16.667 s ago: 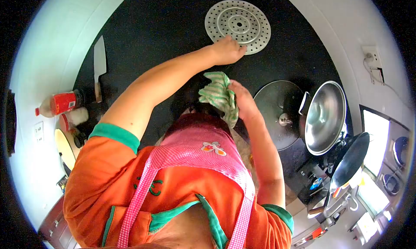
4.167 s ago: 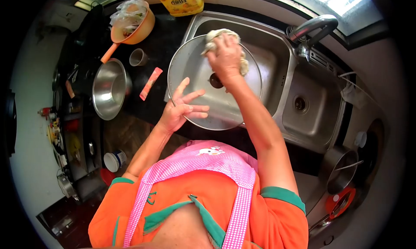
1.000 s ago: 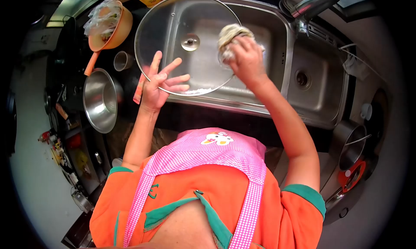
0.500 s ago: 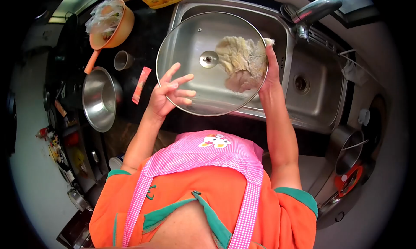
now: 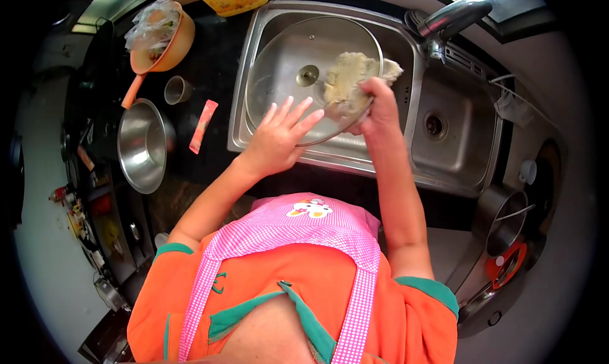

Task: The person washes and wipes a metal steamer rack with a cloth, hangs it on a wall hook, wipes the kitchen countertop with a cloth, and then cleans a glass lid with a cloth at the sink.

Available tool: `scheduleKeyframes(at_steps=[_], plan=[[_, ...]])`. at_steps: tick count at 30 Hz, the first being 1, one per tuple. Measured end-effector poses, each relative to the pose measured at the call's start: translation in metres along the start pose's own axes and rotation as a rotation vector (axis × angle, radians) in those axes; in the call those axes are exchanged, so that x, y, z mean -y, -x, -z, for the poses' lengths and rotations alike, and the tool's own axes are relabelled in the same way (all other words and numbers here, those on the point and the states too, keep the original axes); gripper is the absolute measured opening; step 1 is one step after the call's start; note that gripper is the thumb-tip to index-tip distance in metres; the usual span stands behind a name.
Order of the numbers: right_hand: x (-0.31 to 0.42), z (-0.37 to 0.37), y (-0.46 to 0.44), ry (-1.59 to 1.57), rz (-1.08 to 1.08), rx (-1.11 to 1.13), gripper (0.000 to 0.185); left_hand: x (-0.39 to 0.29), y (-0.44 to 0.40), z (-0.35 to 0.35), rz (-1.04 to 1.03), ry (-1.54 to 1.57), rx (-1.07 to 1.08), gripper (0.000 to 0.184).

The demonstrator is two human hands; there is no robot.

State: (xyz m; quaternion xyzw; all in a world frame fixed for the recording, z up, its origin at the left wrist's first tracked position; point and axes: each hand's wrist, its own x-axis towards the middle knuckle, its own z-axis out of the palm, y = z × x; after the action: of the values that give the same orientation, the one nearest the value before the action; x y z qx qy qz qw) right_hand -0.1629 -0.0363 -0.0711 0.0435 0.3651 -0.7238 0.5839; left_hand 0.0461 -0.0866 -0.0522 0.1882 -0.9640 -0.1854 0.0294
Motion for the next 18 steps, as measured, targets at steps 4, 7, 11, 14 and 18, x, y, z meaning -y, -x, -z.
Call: scheduleKeyframes(at_steps=[4,7,11,14,18], plan=[[-0.016,-0.048,0.001,0.271,0.319,-0.069,0.027,0.018,-0.018,-0.017,-0.107,0.259,-0.235,0.064],[-0.047,-0.069,0.014,0.549,0.487,0.088,0.034,0.024,-0.022,-0.007,0.175,0.954,-0.322,0.052],[-0.094,-0.082,0.026,1.287,1.119,0.148,0.048,0.037,-0.021,0.008,0.157,0.965,-0.491,0.033],[-0.075,-0.091,-0.017,1.296,1.184,0.066,0.04,0.028,-0.007,0.016,0.243,1.701,-0.417,0.056],[-0.027,-0.103,-0.094,1.207,0.691,-0.102,0.035,0.026,0.005,0.013,0.213,1.805,-0.329,0.075]])
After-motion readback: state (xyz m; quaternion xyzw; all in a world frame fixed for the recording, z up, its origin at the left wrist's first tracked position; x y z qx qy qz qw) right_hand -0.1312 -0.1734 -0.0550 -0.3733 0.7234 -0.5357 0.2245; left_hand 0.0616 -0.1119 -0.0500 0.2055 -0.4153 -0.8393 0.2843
